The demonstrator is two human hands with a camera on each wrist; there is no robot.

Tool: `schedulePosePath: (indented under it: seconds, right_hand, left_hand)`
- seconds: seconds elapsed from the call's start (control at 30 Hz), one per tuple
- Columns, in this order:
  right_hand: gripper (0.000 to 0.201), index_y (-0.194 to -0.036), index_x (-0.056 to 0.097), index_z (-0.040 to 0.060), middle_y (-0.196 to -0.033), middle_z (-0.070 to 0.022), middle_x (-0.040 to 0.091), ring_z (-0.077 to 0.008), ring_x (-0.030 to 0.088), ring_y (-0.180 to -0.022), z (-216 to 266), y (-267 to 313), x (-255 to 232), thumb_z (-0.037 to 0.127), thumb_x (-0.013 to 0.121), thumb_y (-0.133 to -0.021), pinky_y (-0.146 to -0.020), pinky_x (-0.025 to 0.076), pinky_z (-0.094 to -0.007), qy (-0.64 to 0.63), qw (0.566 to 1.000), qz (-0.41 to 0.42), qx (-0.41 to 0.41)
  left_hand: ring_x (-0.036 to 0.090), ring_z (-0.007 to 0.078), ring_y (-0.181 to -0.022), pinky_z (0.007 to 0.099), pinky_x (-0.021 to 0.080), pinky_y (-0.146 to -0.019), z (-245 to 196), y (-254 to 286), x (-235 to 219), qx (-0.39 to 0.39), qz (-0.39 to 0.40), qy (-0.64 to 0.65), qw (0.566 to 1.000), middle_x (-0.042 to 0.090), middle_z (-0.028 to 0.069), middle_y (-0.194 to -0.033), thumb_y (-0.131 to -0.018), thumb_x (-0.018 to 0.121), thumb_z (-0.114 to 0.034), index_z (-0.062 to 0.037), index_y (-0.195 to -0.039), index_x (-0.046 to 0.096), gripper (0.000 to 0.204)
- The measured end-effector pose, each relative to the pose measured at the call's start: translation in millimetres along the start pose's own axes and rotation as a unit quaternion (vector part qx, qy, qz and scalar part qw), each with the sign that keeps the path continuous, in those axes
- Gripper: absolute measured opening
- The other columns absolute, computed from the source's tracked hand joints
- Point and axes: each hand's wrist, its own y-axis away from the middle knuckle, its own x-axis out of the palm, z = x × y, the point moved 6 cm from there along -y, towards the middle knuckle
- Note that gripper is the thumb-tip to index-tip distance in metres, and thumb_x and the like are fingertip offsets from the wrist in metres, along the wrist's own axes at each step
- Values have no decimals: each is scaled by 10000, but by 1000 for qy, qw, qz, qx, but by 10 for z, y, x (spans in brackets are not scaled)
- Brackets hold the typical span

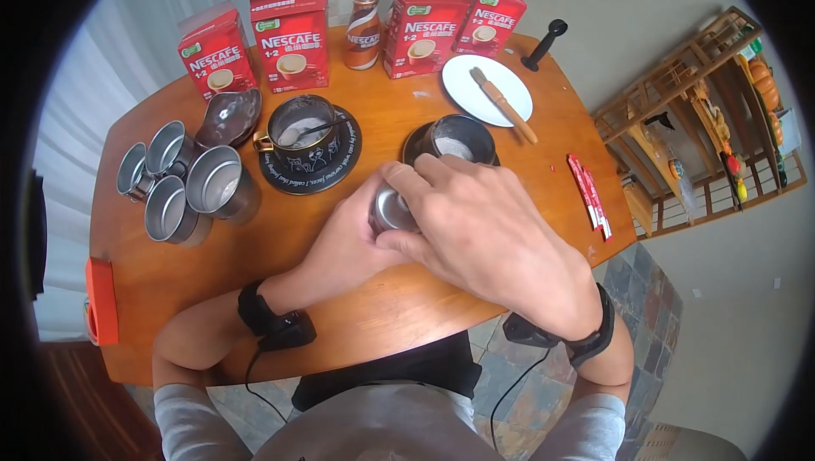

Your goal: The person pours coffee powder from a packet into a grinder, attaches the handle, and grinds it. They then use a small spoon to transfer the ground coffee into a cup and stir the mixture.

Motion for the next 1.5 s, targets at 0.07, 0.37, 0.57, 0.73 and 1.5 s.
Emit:
schedulePosePath:
  seconds: [0.07,0.37,0.57,0.73,1.5]
  right_hand:
    - [662,-1333,646,7,-1076,-209,708,-409,697,-917,-14,-83,37,369,843,-814,-795,554,-469,13,999,43,-7]
    - [569,-1243,656,-3,-890,-151,673,-355,696,-774,85,-9,146,392,812,-866,-647,545,-424,81,995,-46,33]
    - [594,-1208,662,0,-864,-132,675,-333,705,-758,116,-13,200,466,798,-865,-638,546,-417,147,986,-63,53]
    - [560,-1184,648,18,-934,-148,686,-342,691,-865,-18,7,104,469,775,-877,-726,553,-435,60,997,-47,-3]
    - [387,-1148,629,33,-871,-95,635,-249,654,-671,314,951,84,227,816,-870,-582,538,-360,-34,998,-47,30]
  left_hand:
    - [746,260,-944,400,591,-855,-16,0,-8,8,-6,-10,1000,723,160,-1054,-804,829,-143,-21,-1381,495,678]
    - [725,428,-932,446,561,-771,-21,0,-27,37,-18,-30,999,711,220,-997,-799,836,-139,-24,-1279,506,594]
    - [737,369,-956,420,559,-800,-34,-3,-31,19,-8,-29,999,717,190,-1035,-797,853,-155,-34,-1252,520,576]
    - [646,145,-1063,340,530,-918,-10,9,-18,-30,22,-13,999,680,95,-1144,-828,890,-178,-36,-1354,520,659]
    - [673,125,-1011,327,536,-913,-61,9,-14,-16,7,-24,1000,705,99,-1108,-831,857,-87,-42,-1269,570,525]
